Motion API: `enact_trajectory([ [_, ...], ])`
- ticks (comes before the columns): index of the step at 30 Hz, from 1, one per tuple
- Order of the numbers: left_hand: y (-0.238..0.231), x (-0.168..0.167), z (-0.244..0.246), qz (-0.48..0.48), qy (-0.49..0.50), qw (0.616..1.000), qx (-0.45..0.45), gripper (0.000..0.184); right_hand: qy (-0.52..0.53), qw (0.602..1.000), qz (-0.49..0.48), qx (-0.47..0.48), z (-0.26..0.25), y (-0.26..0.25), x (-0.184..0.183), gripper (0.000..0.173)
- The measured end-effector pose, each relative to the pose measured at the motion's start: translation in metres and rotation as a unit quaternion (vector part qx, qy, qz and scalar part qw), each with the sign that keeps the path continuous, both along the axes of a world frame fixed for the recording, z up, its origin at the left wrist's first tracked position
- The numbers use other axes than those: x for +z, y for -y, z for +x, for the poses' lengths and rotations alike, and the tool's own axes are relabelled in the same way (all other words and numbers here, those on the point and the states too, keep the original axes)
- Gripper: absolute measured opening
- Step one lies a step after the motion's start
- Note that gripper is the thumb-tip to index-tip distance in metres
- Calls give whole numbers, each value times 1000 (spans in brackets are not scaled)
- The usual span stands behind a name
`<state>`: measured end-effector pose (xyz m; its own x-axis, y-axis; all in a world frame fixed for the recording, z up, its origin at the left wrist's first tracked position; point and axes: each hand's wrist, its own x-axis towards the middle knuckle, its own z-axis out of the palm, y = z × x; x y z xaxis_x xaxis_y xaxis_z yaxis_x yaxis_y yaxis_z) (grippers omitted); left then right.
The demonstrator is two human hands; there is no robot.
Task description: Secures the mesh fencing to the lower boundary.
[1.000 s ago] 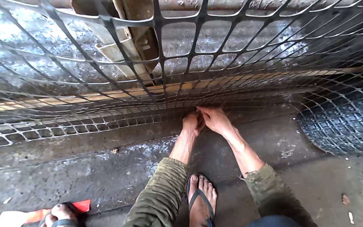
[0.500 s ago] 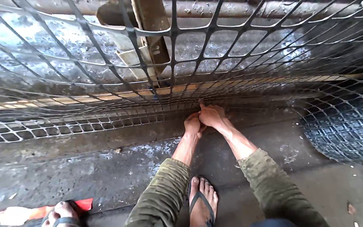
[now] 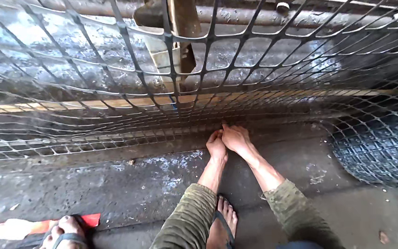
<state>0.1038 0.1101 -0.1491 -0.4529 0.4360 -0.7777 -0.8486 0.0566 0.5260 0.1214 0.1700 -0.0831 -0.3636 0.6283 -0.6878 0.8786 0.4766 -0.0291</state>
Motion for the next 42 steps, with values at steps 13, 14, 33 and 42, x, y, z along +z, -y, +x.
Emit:
enact_trajectory([
  [13, 7, 8, -16, 15, 113, 989, -96, 18, 39, 999, -14, 21, 5, 1, 11, 53],
  [14, 6, 9, -15, 11, 113, 990, -87, 17, 43, 999, -18, 23, 4, 1, 12, 53],
  [33, 22, 17, 5, 1, 157, 985, -72, 19, 72, 995, -27, 70, 15, 9, 23, 49],
  [42, 14, -3, 10, 11, 95, 995, 13, 18, 75, 996, -41, 28, 5, 10, 10, 53],
])
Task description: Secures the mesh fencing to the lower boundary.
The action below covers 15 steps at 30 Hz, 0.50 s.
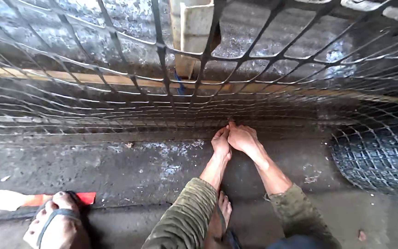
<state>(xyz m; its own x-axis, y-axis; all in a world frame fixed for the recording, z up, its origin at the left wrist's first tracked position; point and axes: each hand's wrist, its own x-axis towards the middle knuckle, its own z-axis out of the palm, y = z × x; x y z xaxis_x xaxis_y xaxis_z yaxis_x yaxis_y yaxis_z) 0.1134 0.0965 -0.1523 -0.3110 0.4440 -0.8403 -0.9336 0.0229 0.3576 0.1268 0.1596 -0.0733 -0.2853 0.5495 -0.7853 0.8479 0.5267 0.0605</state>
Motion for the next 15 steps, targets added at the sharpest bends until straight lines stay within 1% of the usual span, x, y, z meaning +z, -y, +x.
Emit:
enact_trajectory([
  [5, -3, -4, -9, 9, 14, 1000, -25, 20, 9, 1000, -9, -26, -9, -4, -2, 53],
  [9, -6, -6, -24, 15, 37, 998, -57, 20, 7, 998, -17, -53, -18, -13, -6, 63],
  [15, -15, -12, -34, 28, 37, 995, -93, 21, -10, 998, -27, -61, -18, -26, -16, 75],
])
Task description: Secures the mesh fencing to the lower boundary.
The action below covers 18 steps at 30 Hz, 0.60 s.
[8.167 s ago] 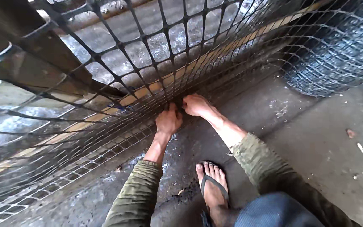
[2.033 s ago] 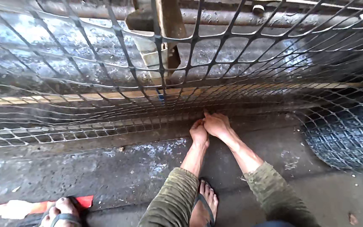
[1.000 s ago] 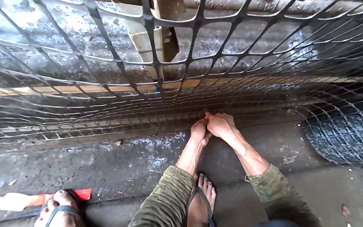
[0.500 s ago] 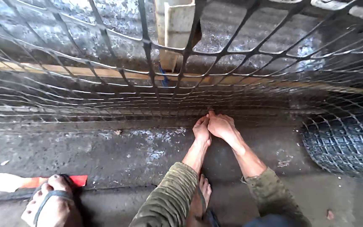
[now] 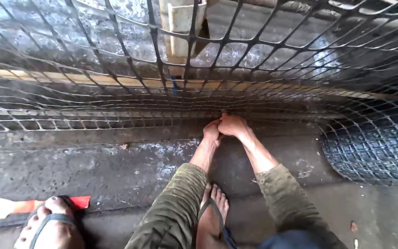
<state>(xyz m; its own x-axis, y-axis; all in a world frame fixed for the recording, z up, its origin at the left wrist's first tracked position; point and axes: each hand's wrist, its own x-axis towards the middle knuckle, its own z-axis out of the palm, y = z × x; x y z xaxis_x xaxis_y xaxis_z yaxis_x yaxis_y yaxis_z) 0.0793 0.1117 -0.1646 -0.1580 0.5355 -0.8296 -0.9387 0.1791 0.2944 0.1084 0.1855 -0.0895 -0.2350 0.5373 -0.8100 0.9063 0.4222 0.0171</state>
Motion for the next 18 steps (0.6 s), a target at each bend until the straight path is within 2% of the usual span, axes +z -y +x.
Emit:
enact_trajectory([
  [5, -2, 5, 2, 10, -5, 1000, -3, 18, -61, 996, 59, 29, 27, 24, 5, 65],
  [7, -6, 9, 1, 9, -1, 1000, -1, 16, -137, 986, 97, 14, 51, 41, -1, 57],
  [8, -9, 9, -1, 7, 1, 1000, -4, 16, -201, 972, 116, -31, 64, 49, -7, 52],
  [10, -15, 9, -3, -1, 3, 1000, -11, 19, -326, 921, 123, -174, 79, 62, -18, 43],
  [13, -21, 12, -3, -14, -16, 1000, -15, 20, -374, 855, 59, -353, 73, 61, -30, 40],
  [18, -19, 11, -1, -23, -70, 997, -34, 17, -403, 803, 24, -437, 56, 55, -59, 33],
])
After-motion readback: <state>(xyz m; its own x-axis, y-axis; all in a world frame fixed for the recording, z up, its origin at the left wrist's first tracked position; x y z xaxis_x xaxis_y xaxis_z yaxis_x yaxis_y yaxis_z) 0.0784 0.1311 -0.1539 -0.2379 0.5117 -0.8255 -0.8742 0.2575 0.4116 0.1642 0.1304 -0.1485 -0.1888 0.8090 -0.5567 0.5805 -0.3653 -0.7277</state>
